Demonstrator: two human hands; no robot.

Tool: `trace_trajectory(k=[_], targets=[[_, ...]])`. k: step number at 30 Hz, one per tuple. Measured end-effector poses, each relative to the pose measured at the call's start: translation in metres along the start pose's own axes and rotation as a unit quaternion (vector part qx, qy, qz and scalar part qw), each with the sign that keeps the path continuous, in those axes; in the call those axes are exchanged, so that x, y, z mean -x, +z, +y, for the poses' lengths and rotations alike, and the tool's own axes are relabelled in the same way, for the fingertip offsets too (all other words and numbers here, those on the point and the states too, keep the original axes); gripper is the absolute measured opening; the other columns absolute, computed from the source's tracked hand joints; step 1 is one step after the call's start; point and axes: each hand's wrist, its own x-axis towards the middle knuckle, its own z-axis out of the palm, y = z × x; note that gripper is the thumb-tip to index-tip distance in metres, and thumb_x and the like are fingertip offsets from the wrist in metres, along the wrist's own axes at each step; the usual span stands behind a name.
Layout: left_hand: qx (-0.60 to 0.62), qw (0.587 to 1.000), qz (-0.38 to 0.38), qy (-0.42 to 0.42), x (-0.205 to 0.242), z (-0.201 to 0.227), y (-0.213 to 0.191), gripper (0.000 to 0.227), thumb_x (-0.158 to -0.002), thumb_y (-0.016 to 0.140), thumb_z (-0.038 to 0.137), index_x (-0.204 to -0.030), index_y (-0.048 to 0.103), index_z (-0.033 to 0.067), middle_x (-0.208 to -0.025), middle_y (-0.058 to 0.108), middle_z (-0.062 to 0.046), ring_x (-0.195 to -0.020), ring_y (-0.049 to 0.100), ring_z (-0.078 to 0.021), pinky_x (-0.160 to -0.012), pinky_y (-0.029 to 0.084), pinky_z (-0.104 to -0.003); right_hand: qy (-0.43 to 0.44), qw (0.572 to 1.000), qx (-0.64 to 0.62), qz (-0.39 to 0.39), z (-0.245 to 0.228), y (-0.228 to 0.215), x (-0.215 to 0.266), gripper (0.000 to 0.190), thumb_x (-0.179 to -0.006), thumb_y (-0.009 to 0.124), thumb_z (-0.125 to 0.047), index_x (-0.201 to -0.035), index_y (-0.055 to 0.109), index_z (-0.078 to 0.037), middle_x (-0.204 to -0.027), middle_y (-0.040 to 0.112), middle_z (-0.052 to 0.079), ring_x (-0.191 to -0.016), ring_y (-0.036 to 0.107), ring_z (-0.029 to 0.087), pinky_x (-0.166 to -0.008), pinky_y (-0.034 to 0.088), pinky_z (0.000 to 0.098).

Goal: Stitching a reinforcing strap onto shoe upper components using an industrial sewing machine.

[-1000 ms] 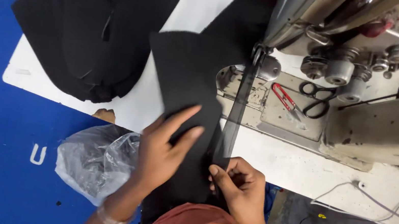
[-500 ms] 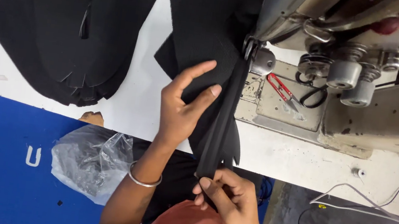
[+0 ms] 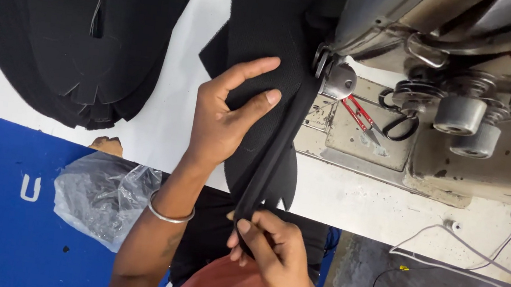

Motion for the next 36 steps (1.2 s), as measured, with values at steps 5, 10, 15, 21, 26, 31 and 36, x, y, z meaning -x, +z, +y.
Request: trace_trajectory(k=[5, 10, 15, 21, 26, 31, 36], targets=[[-0.007, 1.000, -0.005, -0.003, -0.011, 0.002, 0.000, 0.036, -0.098, 0.074, 0.009, -0.132, 0.067, -0.0013, -0.128, 0.074, -0.014, -0.119, 0.071, -0.0193, -0.105, 0.056, -0.030, 0.012, 1.000, 0.006, -0.002, -0.003, 0.001, -0.008, 0.024, -0.105, 0.053, -0.010, -0.115, 0.069, 0.005, -0.077, 0.071, 0.005, -0.063, 0.065, 0.008, -0.057, 0.053, 0.0220], [-0.040, 0.999, -0.012, -0.017, -0.024, 0.009, 0.002, 0.038, -0.096, 0.074, 0.011, -0.131, 0.067, -0.0018, -0.127, 0.074, -0.014, -0.118, 0.072, -0.0205, -0.105, 0.055, -0.031, 0.001, 1.000, 0.029, -0.005, -0.004, -0.001, -0.014, 0.026, -0.106, 0.051, -0.013, -0.113, 0.070, 0.004, -0.074, 0.069, 0.004, -0.059, 0.063, 0.006, -0.055, 0.053, 0.0214], [-0.094, 0.995, -0.013, -0.016, -0.039, 0.006, 0.005, 0.041, -0.094, 0.076, 0.014, -0.131, 0.067, -0.0024, -0.127, 0.074, -0.016, -0.122, 0.070, -0.0252, -0.109, 0.051, -0.034, 0.011, 1.000, 0.021, 0.018, -0.001, -0.009, -0.019, 0.027, -0.105, 0.051, -0.015, -0.111, 0.070, 0.003, -0.071, 0.068, 0.004, -0.054, 0.060, 0.006, -0.050, 0.049, 0.0215], [-0.287, 0.953, 0.073, 0.055, -0.023, 0.045, 0.019, 0.044, -0.090, 0.080, 0.016, -0.128, 0.067, -0.0017, -0.109, 0.067, -0.021, -0.103, 0.067, -0.0332, -0.092, 0.052, -0.039, -0.029, 0.999, -0.011, 0.016, 0.013, -0.014, -0.027, 0.027, -0.106, 0.051, -0.014, -0.106, 0.070, 0.005, -0.070, 0.068, 0.005, -0.053, 0.059, 0.008, -0.049, 0.048, 0.0227], [-0.402, 0.899, 0.119, 0.124, 0.021, 0.040, 0.037, 0.035, -0.093, 0.078, 0.014, -0.122, 0.065, -0.0010, -0.095, 0.065, -0.021, -0.084, 0.067, -0.0361, -0.072, 0.055, -0.041, -0.037, 0.999, 0.006, 0.035, 0.025, -0.015, -0.032, 0.026, -0.105, 0.052, -0.014, -0.104, 0.070, 0.004, -0.071, 0.069, 0.007, -0.054, 0.061, 0.009, -0.049, 0.049, 0.0231], [-0.385, 0.916, 0.057, 0.098, 0.021, 0.024, 0.047, 0.021, -0.096, 0.074, 0.011, -0.112, 0.065, 0.0011, -0.088, 0.068, -0.015, -0.071, 0.070, -0.0328, -0.060, 0.055, -0.040, -0.080, 0.997, -0.006, 0.012, 0.028, -0.016, -0.035, 0.028, -0.107, 0.049, -0.015, -0.104, 0.068, 0.005, -0.079, 0.070, 0.008, -0.061, 0.064, 0.010, -0.055, 0.051, 0.0236], [-0.313, 0.942, 0.075, 0.093, 0.017, 0.023, 0.043, 0.014, -0.091, 0.071, 0.005, -0.105, 0.069, 0.0015, -0.085, 0.072, -0.016, -0.071, 0.072, -0.0297, -0.062, 0.056, -0.038, -0.100, 0.995, -0.011, 0.013, 0.042, -0.027, -0.037, 0.031, -0.110, 0.048, -0.016, -0.100, 0.067, 0.006, -0.080, 0.072, 0.008, -0.062, 0.064, 0.011, -0.058, 0.053, 0.0247]])
